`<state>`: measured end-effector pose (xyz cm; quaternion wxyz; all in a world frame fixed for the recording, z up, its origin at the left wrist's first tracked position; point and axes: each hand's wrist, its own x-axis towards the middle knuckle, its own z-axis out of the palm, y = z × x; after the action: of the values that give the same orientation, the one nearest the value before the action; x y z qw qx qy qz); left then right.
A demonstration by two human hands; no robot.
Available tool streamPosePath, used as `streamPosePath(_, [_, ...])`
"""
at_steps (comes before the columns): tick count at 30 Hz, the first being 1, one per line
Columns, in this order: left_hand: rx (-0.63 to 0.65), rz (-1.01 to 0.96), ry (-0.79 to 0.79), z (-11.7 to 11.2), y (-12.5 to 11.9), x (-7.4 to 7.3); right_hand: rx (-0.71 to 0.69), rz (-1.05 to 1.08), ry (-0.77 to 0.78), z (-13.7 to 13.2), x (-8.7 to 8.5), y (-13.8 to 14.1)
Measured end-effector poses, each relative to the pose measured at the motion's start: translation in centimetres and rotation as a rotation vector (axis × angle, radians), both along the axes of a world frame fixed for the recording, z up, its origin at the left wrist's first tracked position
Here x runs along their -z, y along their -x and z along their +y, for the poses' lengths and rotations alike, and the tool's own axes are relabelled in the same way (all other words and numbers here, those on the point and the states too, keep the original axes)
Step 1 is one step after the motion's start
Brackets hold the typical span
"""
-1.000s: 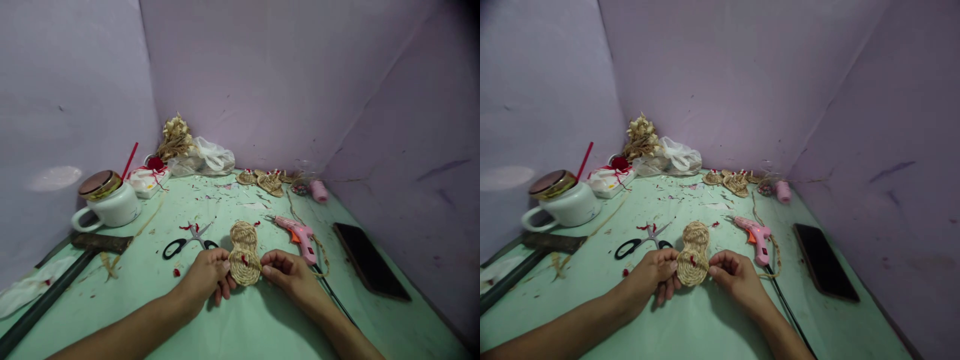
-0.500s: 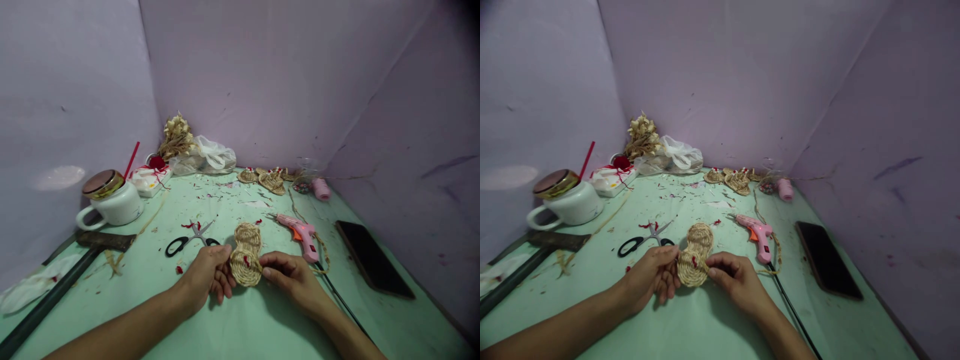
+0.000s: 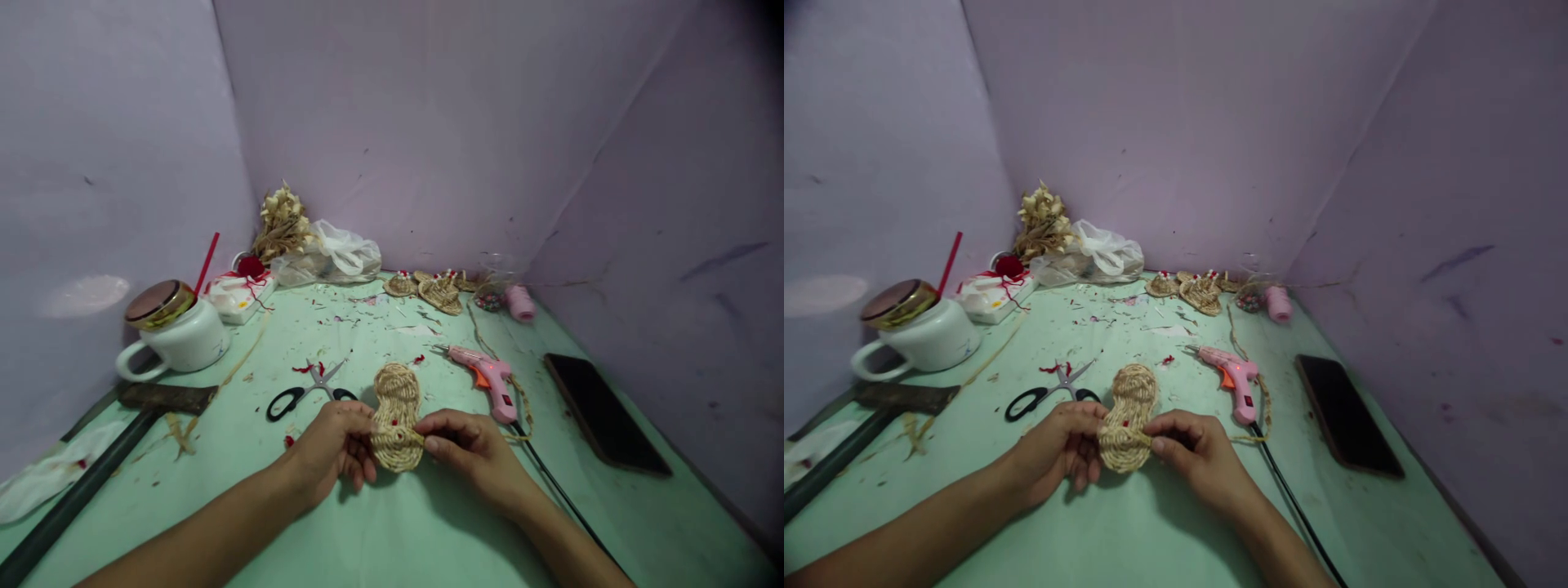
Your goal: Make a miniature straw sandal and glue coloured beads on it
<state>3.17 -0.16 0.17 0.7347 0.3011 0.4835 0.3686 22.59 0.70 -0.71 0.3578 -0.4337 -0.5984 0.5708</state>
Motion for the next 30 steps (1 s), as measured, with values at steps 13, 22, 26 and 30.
streamPosePath(13, [0.005,0.033,-0.043,-0.21,-0.06,-0.14,0.003,0.06,-0.014,0.01,-0.24,-0.02])
streamPosePath(22, [0.03,0.063,-0.057,-0.27,-0.1,-0.19,0.041,0.14,-0.005,-0.04,-0.25,0.01])
streamPosePath(26, [0.027,0.071,-0.064,-0.34,-0.17,-0.26,0.033,0.195,0.032,-0.03,-0.4,0.04])
streamPosePath(30, [0.041,0.076,-0.063,-0.27,-0.26,-0.26,0.035,0.215,0.087,0.03,-0.49,0.06])
